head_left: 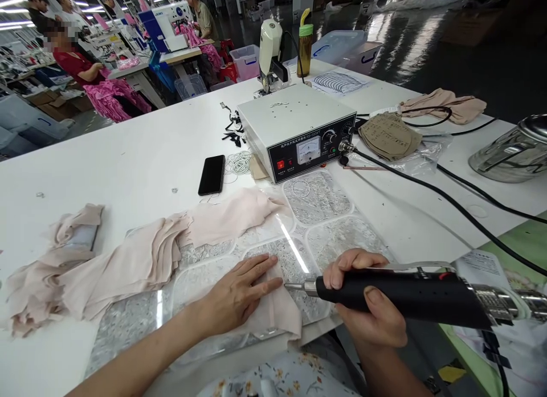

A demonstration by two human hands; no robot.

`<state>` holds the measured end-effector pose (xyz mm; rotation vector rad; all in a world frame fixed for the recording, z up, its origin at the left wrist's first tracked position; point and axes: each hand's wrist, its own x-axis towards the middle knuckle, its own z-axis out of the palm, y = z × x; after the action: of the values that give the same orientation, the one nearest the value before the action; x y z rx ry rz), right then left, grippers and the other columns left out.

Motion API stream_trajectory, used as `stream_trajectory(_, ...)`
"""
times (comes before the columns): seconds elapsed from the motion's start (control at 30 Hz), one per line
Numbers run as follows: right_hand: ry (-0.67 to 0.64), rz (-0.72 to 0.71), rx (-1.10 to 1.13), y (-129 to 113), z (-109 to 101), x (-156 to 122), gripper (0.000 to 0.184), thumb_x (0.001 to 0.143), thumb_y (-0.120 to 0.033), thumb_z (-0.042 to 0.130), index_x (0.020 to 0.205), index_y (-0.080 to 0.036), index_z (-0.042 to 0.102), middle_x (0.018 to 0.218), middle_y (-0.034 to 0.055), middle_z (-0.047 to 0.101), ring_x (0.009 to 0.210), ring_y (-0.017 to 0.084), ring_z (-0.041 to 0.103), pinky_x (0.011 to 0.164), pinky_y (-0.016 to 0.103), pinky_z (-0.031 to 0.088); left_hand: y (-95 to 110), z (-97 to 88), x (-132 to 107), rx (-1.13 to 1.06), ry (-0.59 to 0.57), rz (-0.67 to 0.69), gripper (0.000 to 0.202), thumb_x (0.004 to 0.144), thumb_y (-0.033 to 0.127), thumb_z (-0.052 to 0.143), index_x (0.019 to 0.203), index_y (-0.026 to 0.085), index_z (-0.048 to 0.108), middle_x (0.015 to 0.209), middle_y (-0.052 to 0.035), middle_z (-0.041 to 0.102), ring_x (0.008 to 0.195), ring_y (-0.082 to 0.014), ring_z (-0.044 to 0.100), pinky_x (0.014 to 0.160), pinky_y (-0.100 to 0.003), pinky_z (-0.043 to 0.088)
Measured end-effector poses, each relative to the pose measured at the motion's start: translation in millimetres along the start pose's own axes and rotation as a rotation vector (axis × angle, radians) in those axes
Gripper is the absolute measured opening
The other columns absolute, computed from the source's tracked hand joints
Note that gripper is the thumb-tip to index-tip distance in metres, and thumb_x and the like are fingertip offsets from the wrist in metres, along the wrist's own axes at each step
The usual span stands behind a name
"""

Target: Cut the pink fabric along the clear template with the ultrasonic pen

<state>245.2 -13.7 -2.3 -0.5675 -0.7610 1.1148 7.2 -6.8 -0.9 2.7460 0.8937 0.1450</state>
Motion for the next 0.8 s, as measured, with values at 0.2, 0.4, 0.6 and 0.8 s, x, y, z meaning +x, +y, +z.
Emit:
stream_trajectory(0.2, 0.033, -0.023, -0.019, -0.3, -1.4, 3.0, 0.014, 0.075, -0.032, 0.061, 0.083, -0.020, 0.059, 0.078, 0.0003, 0.051, 0.054, 0.010, 0.054, 0.049, 0.029, 0.048, 1.2, -2.0, 0.8, 0.000, 0.007, 0.018, 0.038, 0.096, 0.012, 0.045, 0.132, 0.020, 0.052, 0.151, -0.0140, 0.036, 0.140, -0.0313, 0.035, 0.108, -0.049, 0.045)
stream_trajectory(0.4, 0.021, -0.061, -0.043, 5.6, 1.6, 10.7, 0.013, 0.075, -0.030, 0.059, 0.084, -0.021, 0.060, 0.078, -0.0001, 0.051, 0.053, 0.010, 0.053, 0.048, 0.028, 0.047, 1.5, -1.7, 0.7, -0.007, 0.011, 0.018, 0.039, 0.094, 0.010, 0.047, 0.132, 0.019, 0.052, 0.151, -0.0156, 0.036, 0.140, -0.0322, 0.034, 0.108, -0.050, 0.044)
stream_trajectory(0.6, -0.008, -0.047, -0.046, 7.8, 4.1, 10.6, 0.012, 0.075, -0.028, 0.059, 0.084, -0.021, 0.059, 0.078, 0.0001, 0.052, 0.055, 0.011, 0.055, 0.049, 0.029, 0.049, 1.2, -0.5, -0.4, -0.023, 0.015, 0.009, 0.040, 0.094, 0.011, 0.049, 0.133, 0.021, 0.052, 0.153, -0.0133, 0.033, 0.141, -0.0310, 0.034, 0.110, -0.048, 0.042)
stream_trajectory(0.8, -0.032, -0.041, -0.042, 6.1, 2.8, 10.3, 0.011, 0.076, -0.027, 0.059, 0.085, -0.020, 0.059, 0.078, -0.0001, 0.052, 0.056, 0.011, 0.055, 0.050, 0.030, 0.050, 1.1, -0.8, 0.2, -0.013, 0.011, 0.014, 0.039, 0.095, 0.011, 0.048, 0.132, 0.021, 0.053, 0.152, -0.0141, 0.035, 0.141, -0.0309, 0.033, 0.110, -0.048, 0.042)
